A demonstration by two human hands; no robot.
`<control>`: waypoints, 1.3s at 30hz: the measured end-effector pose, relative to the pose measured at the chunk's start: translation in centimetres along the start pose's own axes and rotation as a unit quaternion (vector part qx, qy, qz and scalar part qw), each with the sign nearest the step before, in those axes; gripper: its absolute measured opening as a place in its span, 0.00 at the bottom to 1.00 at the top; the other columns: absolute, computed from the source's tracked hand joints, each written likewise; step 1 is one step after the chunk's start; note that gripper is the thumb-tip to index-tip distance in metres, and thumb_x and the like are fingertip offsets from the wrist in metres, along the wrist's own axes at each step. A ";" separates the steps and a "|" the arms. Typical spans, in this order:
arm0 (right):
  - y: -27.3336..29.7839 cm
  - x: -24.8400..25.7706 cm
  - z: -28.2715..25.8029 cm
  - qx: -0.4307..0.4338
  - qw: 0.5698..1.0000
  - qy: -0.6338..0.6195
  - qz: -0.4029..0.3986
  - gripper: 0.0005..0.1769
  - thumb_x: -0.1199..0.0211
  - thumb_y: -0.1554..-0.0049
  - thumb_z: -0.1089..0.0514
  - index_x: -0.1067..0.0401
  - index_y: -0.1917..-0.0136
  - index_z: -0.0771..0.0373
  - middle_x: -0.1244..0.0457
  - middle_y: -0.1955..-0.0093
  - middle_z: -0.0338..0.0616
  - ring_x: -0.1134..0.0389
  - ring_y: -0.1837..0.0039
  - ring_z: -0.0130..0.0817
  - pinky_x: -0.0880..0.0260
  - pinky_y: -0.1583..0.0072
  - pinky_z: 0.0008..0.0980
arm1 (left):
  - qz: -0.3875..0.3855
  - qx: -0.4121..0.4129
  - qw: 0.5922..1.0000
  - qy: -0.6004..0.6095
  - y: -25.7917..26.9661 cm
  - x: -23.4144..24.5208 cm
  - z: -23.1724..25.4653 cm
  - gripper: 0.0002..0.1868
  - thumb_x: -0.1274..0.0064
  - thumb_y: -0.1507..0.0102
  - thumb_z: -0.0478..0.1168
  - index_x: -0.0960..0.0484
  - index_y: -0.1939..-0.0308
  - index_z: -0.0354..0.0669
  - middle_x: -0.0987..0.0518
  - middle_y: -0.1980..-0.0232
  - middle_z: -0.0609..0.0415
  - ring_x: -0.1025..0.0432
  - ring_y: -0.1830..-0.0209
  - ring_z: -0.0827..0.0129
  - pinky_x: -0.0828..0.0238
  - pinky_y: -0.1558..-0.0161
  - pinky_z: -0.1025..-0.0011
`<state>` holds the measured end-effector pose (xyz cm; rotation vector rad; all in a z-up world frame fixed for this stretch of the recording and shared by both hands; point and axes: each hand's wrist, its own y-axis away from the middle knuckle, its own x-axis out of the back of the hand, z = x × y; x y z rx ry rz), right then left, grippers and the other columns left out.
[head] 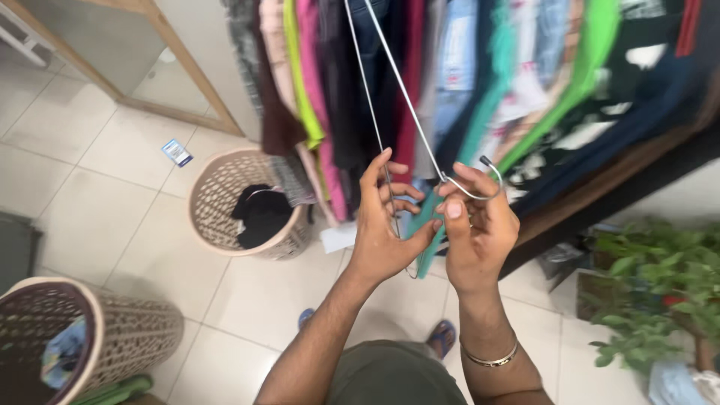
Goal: The person takes garments from a laundry basket, places each on a metal hanger, and hangs them on a clothing rack. Items handled include a brown short, a black short, a black shirt, and a patterned short.
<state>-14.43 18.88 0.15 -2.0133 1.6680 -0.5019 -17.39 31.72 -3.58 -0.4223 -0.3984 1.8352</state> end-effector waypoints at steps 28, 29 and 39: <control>8.1 -27.9 29.5 -0.062 0.893 0.342 -0.286 0.09 0.36 0.36 0.59 0.24 0.53 0.68 0.35 0.62 0.49 0.33 0.63 0.45 0.35 0.59 0.39 | 0.051 0.376 0.851 -0.362 13.0 37.6 -47.1 0.16 0.43 0.38 0.41 0.18 0.45 0.48 0.23 0.46 0.42 0.24 0.51 0.49 0.27 0.48 0.58; 8.8 -28.1 31.6 -0.042 0.887 0.364 -0.282 0.08 0.36 0.36 0.59 0.24 0.54 0.68 0.35 0.62 0.49 0.34 0.62 0.46 0.36 0.58 0.40 | 0.027 0.391 0.836 -0.384 13.3 38.6 -50.9 0.17 0.42 0.39 0.41 0.17 0.46 0.49 0.24 0.45 0.41 0.25 0.49 0.45 0.27 0.46 0.56; 15.8 -26.6 43.2 -0.226 0.881 0.333 -0.248 0.15 0.37 0.37 0.54 0.22 0.54 0.70 0.37 0.67 0.46 0.40 0.69 0.31 0.41 0.66 0.31 | 0.009 0.420 0.711 -0.564 12.0 45.5 -68.7 0.55 0.37 0.36 0.49 0.63 0.19 0.81 0.58 0.18 0.28 0.25 0.44 0.39 0.23 0.49 0.55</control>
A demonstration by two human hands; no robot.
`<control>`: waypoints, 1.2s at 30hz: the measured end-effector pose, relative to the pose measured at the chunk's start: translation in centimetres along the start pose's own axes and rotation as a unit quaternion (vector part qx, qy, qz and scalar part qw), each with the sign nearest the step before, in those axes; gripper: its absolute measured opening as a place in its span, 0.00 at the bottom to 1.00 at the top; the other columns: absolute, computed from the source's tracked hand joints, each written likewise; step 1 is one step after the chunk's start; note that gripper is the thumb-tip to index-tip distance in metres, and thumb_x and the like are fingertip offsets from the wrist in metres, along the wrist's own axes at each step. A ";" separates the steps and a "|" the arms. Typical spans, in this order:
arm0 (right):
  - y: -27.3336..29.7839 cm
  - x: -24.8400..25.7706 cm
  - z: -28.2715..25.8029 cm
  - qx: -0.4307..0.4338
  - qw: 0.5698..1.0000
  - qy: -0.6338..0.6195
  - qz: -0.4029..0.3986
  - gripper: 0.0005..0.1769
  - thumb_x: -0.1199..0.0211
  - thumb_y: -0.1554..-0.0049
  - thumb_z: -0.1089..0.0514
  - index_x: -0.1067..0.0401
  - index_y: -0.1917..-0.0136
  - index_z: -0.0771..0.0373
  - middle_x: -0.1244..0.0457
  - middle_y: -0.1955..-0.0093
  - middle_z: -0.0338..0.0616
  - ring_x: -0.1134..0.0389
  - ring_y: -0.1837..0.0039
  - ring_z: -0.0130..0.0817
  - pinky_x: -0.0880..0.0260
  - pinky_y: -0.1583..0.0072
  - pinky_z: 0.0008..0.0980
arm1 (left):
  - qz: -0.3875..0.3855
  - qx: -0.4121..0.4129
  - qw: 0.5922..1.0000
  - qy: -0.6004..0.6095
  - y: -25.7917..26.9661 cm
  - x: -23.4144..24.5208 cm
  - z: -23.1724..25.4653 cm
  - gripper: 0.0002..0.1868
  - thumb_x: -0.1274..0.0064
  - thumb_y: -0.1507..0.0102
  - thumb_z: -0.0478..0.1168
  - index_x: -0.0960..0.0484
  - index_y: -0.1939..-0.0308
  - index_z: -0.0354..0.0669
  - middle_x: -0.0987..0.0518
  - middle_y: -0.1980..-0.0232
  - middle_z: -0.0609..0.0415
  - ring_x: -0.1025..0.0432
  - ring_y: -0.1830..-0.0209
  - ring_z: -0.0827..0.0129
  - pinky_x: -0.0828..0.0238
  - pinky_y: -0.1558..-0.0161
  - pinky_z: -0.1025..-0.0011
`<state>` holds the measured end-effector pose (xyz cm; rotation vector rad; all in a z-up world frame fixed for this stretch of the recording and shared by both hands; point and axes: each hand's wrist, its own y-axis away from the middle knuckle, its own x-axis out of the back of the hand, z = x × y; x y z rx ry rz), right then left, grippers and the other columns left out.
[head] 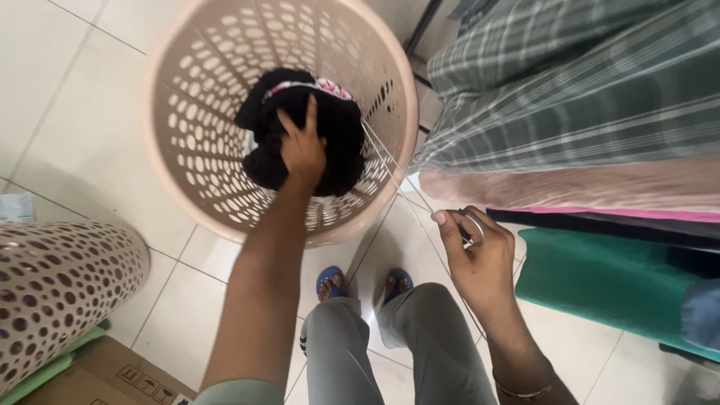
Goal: The person takes garments from a laundry basket, places each on a metal hanger, and hangs them on a clothing rack. Items handled include a brown short, a black short, a black shirt, and a patterned short.
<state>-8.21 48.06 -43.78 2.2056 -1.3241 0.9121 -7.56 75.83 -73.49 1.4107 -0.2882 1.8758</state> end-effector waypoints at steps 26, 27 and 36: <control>-0.1 -2.0 -1.1 0.025 1.000 0.012 0.012 0.14 0.38 0.36 0.55 0.23 0.55 0.70 0.38 0.68 0.46 0.40 0.71 0.33 0.43 0.66 0.33 | -0.064 -0.076 0.995 -0.014 -1.2 -0.4 0.4 0.17 0.44 0.37 0.47 0.15 0.44 0.67 0.50 0.20 0.50 0.50 0.23 0.49 0.36 0.39 0.53; -0.3 -2.5 -0.8 0.032 0.999 0.004 0.015 0.14 0.38 0.36 0.55 0.23 0.55 0.70 0.38 0.68 0.46 0.40 0.70 0.33 0.43 0.66 0.33 | -0.068 -0.088 0.993 -0.027 -1.9 -0.9 0.2 0.18 0.43 0.39 0.47 0.15 0.45 0.66 0.51 0.19 0.51 0.53 0.22 0.48 0.39 0.40 0.52; -0.2 -3.3 -0.5 -0.012 0.997 -0.073 -0.005 0.16 0.42 0.35 0.55 0.22 0.52 0.70 0.37 0.66 0.44 0.40 0.70 0.28 0.39 0.67 0.29 | -0.086 -0.083 0.991 -0.064 -2.9 -3.4 -0.2 0.23 0.48 0.37 0.36 0.33 0.38 0.38 0.17 0.46 0.44 0.23 0.43 0.52 0.34 0.38 0.53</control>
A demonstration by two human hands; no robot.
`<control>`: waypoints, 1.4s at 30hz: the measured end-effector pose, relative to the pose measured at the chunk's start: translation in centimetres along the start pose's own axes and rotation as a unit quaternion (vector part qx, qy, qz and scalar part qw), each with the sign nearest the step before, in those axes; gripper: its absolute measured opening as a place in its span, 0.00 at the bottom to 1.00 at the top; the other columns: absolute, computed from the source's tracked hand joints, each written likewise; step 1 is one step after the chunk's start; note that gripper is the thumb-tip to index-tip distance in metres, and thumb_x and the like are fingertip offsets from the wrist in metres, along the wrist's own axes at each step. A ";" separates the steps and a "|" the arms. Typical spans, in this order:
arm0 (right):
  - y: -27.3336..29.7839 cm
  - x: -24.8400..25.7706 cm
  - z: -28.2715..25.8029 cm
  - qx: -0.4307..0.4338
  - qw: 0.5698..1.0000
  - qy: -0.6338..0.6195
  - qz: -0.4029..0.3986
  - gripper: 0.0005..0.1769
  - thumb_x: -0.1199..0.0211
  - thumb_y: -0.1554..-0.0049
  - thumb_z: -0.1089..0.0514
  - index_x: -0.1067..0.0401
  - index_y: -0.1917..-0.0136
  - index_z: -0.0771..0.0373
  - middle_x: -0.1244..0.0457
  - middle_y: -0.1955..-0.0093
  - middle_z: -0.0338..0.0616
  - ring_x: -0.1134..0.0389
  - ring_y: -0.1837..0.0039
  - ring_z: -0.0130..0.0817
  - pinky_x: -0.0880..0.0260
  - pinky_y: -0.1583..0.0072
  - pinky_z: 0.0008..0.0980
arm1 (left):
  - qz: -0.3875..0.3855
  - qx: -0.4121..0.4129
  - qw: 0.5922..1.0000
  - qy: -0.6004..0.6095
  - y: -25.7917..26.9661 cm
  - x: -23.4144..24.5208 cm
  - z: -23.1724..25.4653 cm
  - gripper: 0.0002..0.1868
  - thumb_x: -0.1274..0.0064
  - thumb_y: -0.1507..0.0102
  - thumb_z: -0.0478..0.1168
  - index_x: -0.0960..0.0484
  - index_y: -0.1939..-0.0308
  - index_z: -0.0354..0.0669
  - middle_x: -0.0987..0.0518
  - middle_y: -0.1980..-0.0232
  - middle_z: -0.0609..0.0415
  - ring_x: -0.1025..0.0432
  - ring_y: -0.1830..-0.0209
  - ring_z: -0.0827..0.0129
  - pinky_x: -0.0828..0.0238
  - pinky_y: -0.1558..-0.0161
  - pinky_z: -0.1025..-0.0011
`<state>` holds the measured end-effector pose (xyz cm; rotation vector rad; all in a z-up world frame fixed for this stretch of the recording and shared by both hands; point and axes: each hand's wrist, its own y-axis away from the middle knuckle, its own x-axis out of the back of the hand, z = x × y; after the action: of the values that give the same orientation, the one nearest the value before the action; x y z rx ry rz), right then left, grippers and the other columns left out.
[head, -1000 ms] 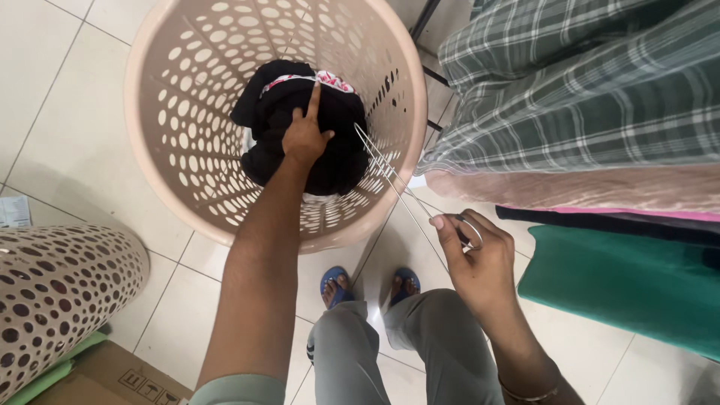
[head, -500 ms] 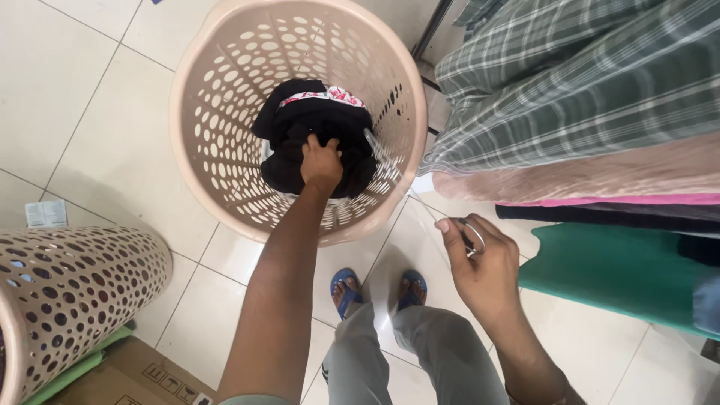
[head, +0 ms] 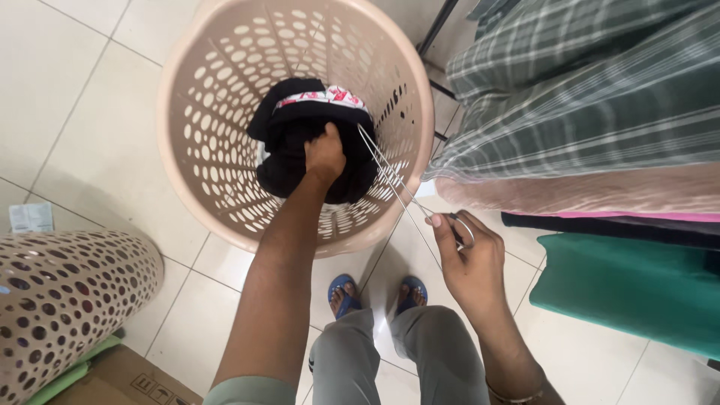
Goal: The person takes garments from a laundry basket, places each on a metal hanger, and hangs them on a clothing rack. Items handled include a brown short, a black short, a black shirt, and a patterned short.
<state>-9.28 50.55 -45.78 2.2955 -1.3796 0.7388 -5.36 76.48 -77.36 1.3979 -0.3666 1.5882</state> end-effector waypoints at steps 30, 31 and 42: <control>9.4 24.1 -26.8 0.026 0.998 -0.062 -0.001 0.17 0.49 0.33 0.51 0.29 0.38 0.62 0.32 0.65 0.42 0.25 0.62 0.30 0.27 0.58 0.28 | 0.179 -0.095 0.893 0.402 20.1 56.0 15.8 0.11 0.35 0.42 0.41 0.22 0.70 0.42 0.20 0.70 0.51 0.25 0.69 0.64 0.29 0.64 0.64; 9.6 24.7 -27.3 0.025 0.998 -0.060 -0.003 0.19 0.49 0.34 0.51 0.30 0.35 0.60 0.32 0.65 0.42 0.27 0.64 0.30 0.28 0.60 0.29 | 0.171 -0.099 0.879 0.435 20.6 57.8 16.8 0.11 0.35 0.42 0.41 0.23 0.69 0.42 0.20 0.69 0.51 0.26 0.68 0.66 0.29 0.65 0.64; 8.7 27.1 -31.1 0.126 0.988 0.074 0.059 0.30 0.26 0.49 0.43 0.23 0.37 0.57 0.35 0.60 0.45 0.33 0.58 0.42 0.33 0.53 0.41 | 0.052 -0.077 0.602 0.793 26.0 70.5 22.0 0.06 0.39 0.40 0.32 0.19 0.61 0.37 0.21 0.65 0.51 0.25 0.66 0.58 0.26 0.61 0.42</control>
<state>-14.29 44.75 -4.31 2.3022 -1.4333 1.1555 -5.02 78.82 0.92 -0.5394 0.5232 2.1551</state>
